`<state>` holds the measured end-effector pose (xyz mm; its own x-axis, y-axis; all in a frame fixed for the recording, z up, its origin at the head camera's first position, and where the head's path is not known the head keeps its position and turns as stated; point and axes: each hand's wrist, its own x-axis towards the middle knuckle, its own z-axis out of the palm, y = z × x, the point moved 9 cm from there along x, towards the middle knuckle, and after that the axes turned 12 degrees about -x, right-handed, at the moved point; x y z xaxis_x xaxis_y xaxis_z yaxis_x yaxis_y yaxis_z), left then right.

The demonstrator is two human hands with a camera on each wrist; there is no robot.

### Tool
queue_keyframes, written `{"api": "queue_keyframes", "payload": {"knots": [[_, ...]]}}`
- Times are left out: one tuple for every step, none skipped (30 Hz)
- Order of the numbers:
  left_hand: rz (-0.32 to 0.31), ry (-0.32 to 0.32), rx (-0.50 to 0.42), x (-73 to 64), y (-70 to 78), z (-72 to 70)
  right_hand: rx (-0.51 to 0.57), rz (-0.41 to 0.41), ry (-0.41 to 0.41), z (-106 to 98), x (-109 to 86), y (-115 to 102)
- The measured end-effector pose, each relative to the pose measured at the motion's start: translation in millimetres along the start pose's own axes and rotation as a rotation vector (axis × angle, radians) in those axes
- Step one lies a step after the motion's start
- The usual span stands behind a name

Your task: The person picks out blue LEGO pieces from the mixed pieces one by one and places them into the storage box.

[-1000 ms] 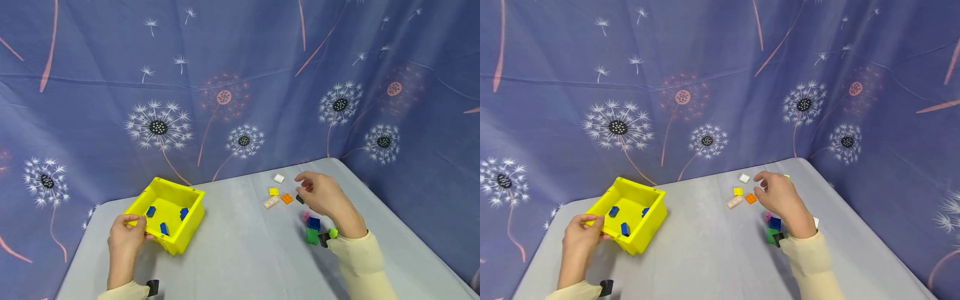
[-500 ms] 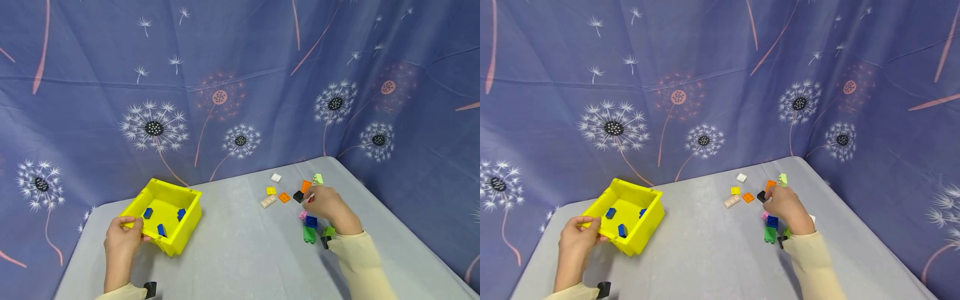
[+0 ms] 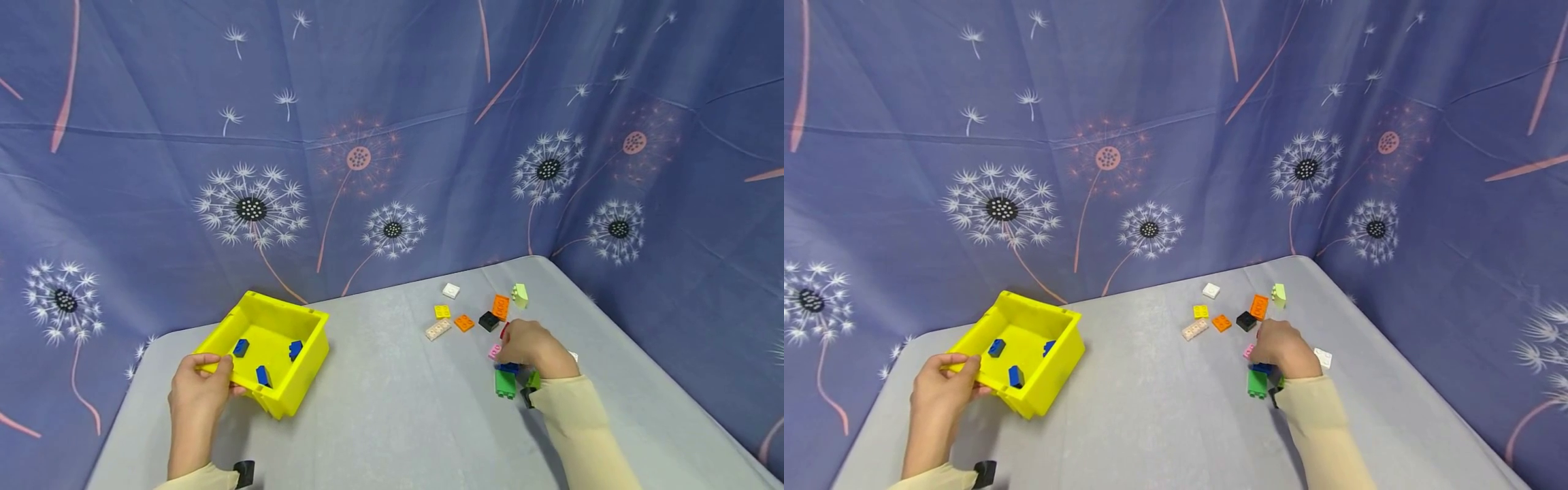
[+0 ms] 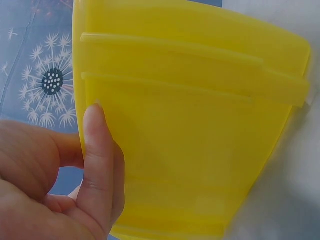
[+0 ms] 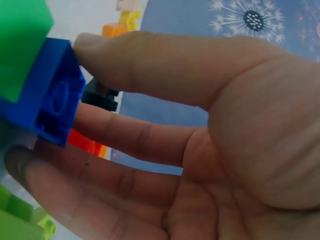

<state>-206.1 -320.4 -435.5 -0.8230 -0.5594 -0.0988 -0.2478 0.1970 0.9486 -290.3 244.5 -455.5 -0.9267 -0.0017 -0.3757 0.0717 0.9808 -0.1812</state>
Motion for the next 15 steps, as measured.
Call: {"api": "queue_keyframes", "payload": {"knots": [[0.002, 0.002, -0.002, -0.1, 0.3, -0.2, 0.001, 0.002, 0.000, 1.1, 0.9, 0.1], [0.005, 0.003, -0.004, -0.2, 0.6, -0.4, 0.000, 0.003, 0.003, 1.8, 1.8, 0.0], [0.008, 0.005, -0.005, -0.3, 0.8, -0.7, 0.000, 0.006, 0.007, 2.2, 2.8, 0.1], [0.012, 0.005, -0.006, -0.5, 1.2, -0.8, -0.001, 0.009, 0.007, 3.1, 3.6, 0.2], [0.017, 0.005, -0.005, -0.7, 1.7, -1.0, -0.002, 0.013, 0.006, 3.7, 4.6, 0.3], [0.020, 0.006, -0.006, -0.8, 2.1, -1.1, -0.001, 0.019, 0.002, 4.6, 5.3, 0.6], [0.022, 0.007, -0.004, -1.0, 2.3, -1.1, -0.003, 0.023, -0.001, 5.0, 6.0, 0.8], [0.024, 0.009, -0.001, -1.3, 2.6, -1.2, -0.001, 0.028, -0.007, 5.5, 6.5, 1.1], [0.029, 0.010, -0.004, -1.5, 3.0, -1.2, 0.004, 0.034, -0.013, 6.0, 6.8, 1.6], [0.030, 0.011, -0.004, -1.7, 3.2, -1.1, 0.006, 0.037, -0.019, 6.5, 6.8, 1.9], [0.030, 0.012, -0.005, -2.0, 3.3, -1.1, 0.011, 0.039, -0.023, 6.5, 6.7, 2.1], [0.028, 0.011, -0.009, -2.0, 3.2, -0.9, 0.015, 0.037, -0.026, 6.4, 6.3, 2.2], [0.029, 0.010, -0.012, -2.1, 3.5, -0.7, 0.019, 0.033, -0.028, 6.2, 5.7, 2.1], [0.030, 0.008, -0.019, -2.1, 3.7, -0.4, 0.024, 0.024, -0.025, 5.4, 4.8, 1.6], [0.029, 0.004, -0.024, -2.0, 3.8, 0.0, 0.028, 0.016, -0.022, 4.4, 4.0, 1.1]]}}
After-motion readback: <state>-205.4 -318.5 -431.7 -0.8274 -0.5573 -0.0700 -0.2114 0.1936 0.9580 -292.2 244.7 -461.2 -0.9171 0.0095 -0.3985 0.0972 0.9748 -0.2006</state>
